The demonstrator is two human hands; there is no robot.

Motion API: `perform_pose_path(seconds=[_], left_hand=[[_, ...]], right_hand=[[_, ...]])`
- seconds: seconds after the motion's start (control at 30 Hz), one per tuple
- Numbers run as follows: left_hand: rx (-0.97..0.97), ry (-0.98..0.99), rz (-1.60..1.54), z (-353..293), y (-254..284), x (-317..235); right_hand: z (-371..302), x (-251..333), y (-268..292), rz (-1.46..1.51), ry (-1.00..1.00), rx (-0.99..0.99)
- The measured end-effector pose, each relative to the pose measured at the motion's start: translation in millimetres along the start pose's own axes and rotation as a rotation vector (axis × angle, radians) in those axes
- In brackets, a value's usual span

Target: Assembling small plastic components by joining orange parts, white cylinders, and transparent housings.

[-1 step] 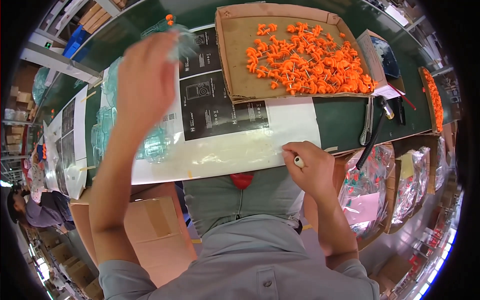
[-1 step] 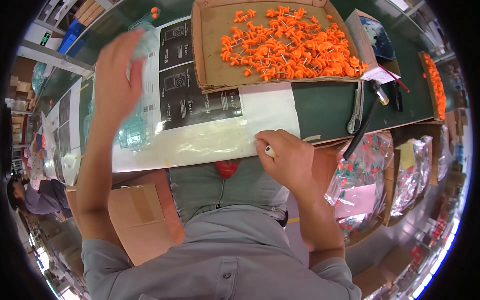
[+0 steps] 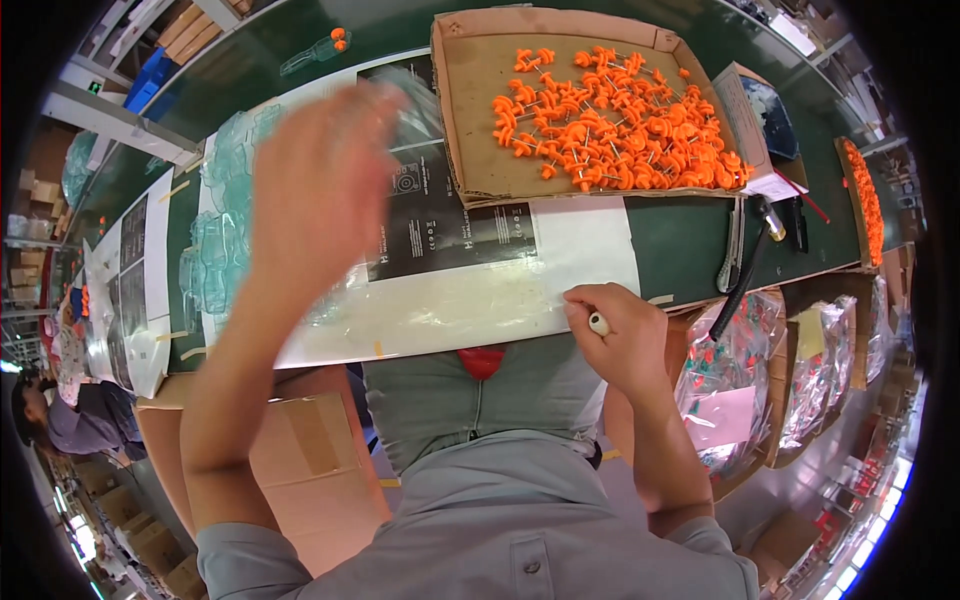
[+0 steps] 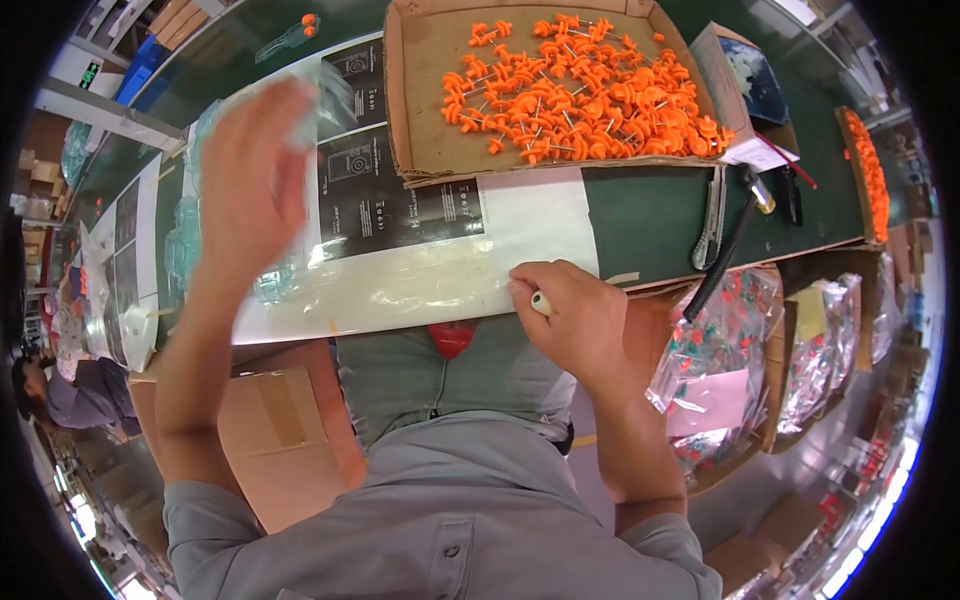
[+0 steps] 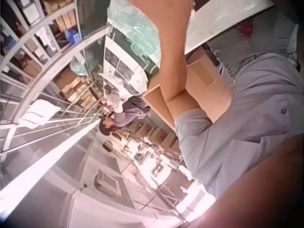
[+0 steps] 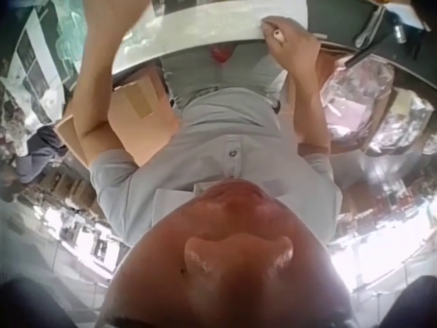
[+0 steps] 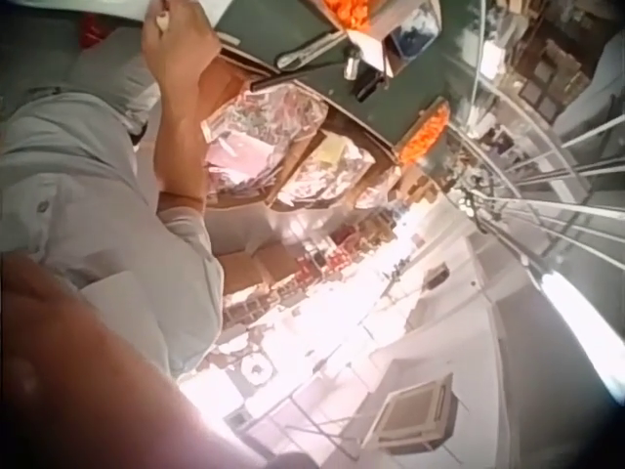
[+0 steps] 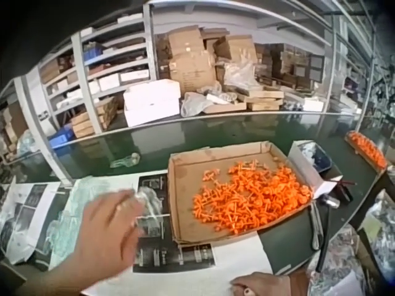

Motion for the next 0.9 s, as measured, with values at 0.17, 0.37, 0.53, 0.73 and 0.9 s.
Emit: perform_pose_path(seconds=[0.17, 0.37, 0.53, 0.73, 0.9], left_hand=[[0.422, 0.174, -0.307, -89, -58, -102], [0.325, 0.209, -0.29, -87, -47, -111], [0.376, 0.22, -0.357, -89, -56, -106], [0.231, 0.328, -0.504, -89, -46, -99], [0.421, 0.55, -0.619, -89, -60, -84]], right_hand=[[31, -4, 14, 0.283, -0.163, 0.003], [130, 49, 39, -0.017, 0.197, -0.122], [199, 45, -19, -0.452, 0.436, 0.247], [220, 47, -27, -0.527, 0.405, 0.404], [201, 49, 4, -0.183, 0.271, 0.209]])
Point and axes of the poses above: each hand's wrist, its own z-axis towards the middle knuckle, its own y-axis out of the back of the hand, x = y × z, the point moved 7 cm from there along z, towards the middle knuckle, and after that the axes turned 8 degrees about -z, right-handed, at the moved point
